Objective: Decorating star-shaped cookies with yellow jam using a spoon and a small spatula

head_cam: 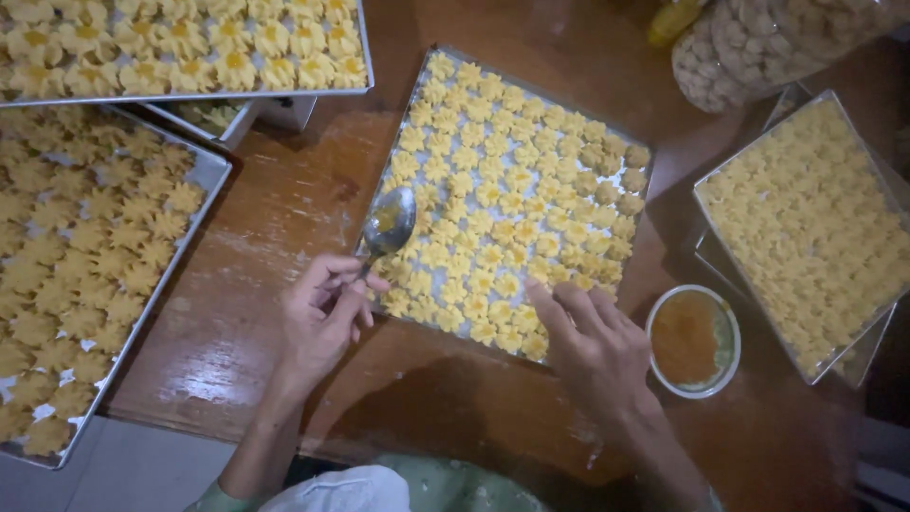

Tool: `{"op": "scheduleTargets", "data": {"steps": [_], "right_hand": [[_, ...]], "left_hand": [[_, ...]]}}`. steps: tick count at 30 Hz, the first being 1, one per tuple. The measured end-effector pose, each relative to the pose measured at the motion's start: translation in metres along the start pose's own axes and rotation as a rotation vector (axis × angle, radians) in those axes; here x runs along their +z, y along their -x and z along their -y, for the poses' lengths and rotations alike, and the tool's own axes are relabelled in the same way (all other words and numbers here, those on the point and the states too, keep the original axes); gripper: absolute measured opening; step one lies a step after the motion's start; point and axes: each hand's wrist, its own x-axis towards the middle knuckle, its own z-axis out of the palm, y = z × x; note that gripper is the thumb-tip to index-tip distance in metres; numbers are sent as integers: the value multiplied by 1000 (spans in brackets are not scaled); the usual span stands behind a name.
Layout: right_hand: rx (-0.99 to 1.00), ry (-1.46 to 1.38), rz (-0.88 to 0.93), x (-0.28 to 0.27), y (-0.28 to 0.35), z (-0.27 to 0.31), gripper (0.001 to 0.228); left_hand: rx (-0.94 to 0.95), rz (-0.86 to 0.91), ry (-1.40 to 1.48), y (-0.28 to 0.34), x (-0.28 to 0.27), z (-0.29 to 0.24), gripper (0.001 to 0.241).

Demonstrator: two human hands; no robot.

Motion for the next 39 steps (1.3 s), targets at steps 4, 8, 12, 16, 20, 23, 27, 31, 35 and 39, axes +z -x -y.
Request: {"op": "scheduleTargets", "data": {"steps": [4, 8, 12, 16, 20, 23, 27, 31, 35, 39], "right_hand": [[41, -76, 84, 7, 9, 5, 29], [40, -56, 162, 16, 13, 10, 35], [38, -72, 193, 24, 23, 4, 40], [65, -112, 200, 25, 22, 6, 40], [-7, -37, 200, 33, 22, 5, 34], [-36, -21, 227, 33, 16, 5, 33], [-12, -36, 296, 22, 0, 11, 33], [-27, -17, 385, 24, 1, 4, 34], [-73, 33, 413, 19, -17, 3, 24], [-137, 46, 462, 6, -46, 3, 19]], "left_hand": [[-33, -56, 119, -1, -1, 24, 18], [-4, -33, 122, -2, -2, 23, 20], [9, -23, 103, -2, -2, 27, 19], [6, -21, 105, -3, -2, 27, 18], [45, -14, 120, -3, -2, 24, 19], [42, -12, 119, -3, -3, 26, 19], [47, -7, 80, -5, -2, 30, 18], [32, -11, 93, -4, -4, 24, 18], [21, -3, 92, -4, -4, 27, 19], [-4, -13, 113, -1, -3, 30, 20]]}}
